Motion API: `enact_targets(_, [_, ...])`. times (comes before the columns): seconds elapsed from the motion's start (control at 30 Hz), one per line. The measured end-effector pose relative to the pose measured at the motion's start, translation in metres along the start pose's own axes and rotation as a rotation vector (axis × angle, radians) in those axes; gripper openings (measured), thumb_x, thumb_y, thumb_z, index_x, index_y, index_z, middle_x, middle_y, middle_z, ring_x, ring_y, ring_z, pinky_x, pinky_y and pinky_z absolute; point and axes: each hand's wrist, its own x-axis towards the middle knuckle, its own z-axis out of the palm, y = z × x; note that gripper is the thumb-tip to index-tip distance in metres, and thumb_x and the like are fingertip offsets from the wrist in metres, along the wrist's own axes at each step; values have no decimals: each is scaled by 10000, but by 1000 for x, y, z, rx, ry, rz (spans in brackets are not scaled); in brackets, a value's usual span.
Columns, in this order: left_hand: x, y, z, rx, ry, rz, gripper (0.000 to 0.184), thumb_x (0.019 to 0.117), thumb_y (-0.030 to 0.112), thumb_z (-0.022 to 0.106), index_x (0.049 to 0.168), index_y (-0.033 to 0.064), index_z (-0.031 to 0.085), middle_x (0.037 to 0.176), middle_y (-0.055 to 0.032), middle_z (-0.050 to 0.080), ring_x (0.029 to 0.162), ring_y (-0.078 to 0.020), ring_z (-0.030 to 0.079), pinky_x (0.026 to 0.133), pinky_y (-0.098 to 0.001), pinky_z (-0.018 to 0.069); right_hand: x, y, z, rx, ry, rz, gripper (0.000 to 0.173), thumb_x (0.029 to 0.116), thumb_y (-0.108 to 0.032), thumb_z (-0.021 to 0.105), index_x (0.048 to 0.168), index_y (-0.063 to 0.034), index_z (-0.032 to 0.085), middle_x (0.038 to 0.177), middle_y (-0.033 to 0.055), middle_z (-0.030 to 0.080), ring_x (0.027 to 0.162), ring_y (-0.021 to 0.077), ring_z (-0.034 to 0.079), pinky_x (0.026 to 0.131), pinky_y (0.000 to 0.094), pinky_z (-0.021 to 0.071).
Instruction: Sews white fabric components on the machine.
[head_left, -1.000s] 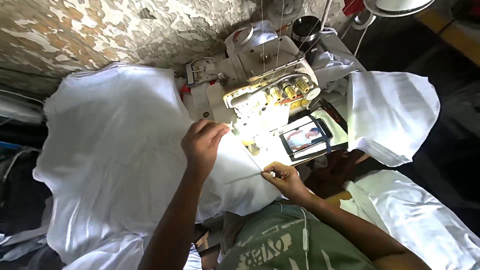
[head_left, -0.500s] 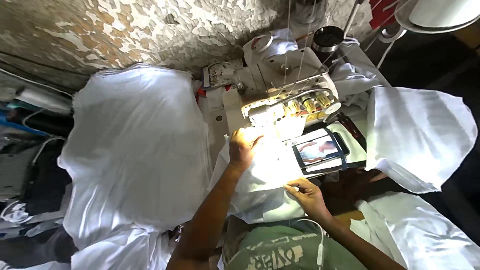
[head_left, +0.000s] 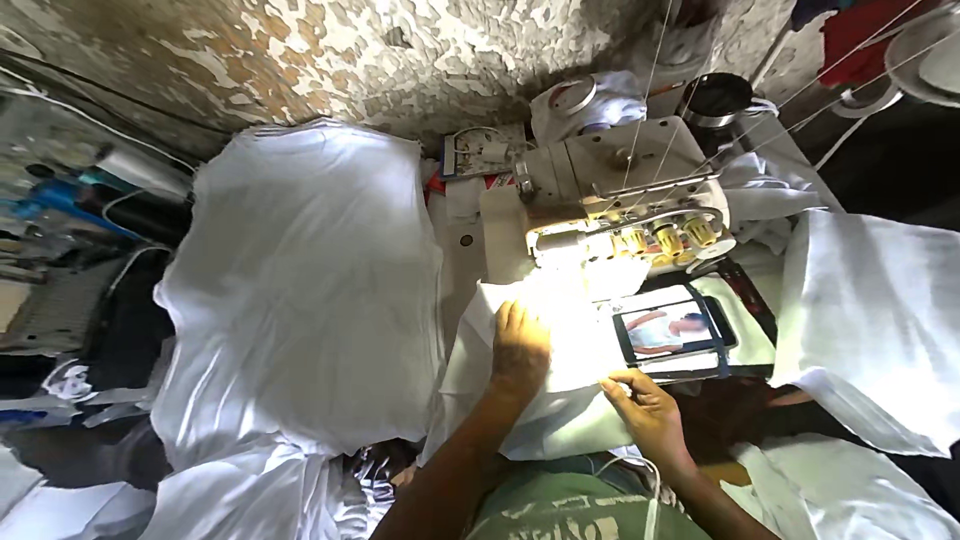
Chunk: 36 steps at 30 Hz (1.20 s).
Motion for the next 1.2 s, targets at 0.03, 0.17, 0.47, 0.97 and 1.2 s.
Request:
enact_targets(0.03, [2, 0, 1, 8, -1, -12, 134, 891, 68, 674, 940, -2, 776, 1016, -204, 746, 1093, -396, 693, 982, -520, 517, 2, -2, 1, -27, 10, 0, 77, 921, -37, 643, 934, 18, 694, 824, -58, 676, 678, -102, 565, 647, 69, 484])
enact_targets(0.17, [7, 0, 2, 13, -23, -57, 149, 904, 38, 648, 949, -59, 753, 1074, -235, 737, 1133, -412, 678, 992, -523, 512, 8, -8, 5, -85, 80, -1, 81, 904, -22, 656, 947, 41, 685, 824, -31, 686, 709, -105, 594, 684, 62, 503])
enact_targets(0.47, [-1, 14, -11, 16, -46, -31, 146, 901, 106, 666, 898, 12, 778, 911, -159, 758, 938, -366, 731, 900, -516, 553, 3, -19, 4, -198, 85, -92, 140, 925, -100, 647, 944, 27, 702, 779, -39, 665, 653, -140, 529, 621, 30, 443])
enact_targets(0.97, [29, -30, -11, -285, -239, -112, 454, 841, -42, 672, 1271, -169, 603, 1412, -292, 573, 1367, -418, 526, 1207, -522, 311, 24, -27, 36, -137, 48, -26, 109, 902, -20, 631, 937, 59, 696, 751, -37, 653, 635, -132, 523, 620, 43, 445])
enact_targets(1.2, [67, -68, -12, -440, -271, -39, 396, 897, -135, 560, 1291, -113, 584, 1315, -275, 629, 1337, -407, 542, 1211, -506, 296, 53, -28, 50, -263, 83, -68, 120, 914, -73, 618, 820, -8, 655, 640, -91, 518, 571, -106, 427, 559, 82, 368])
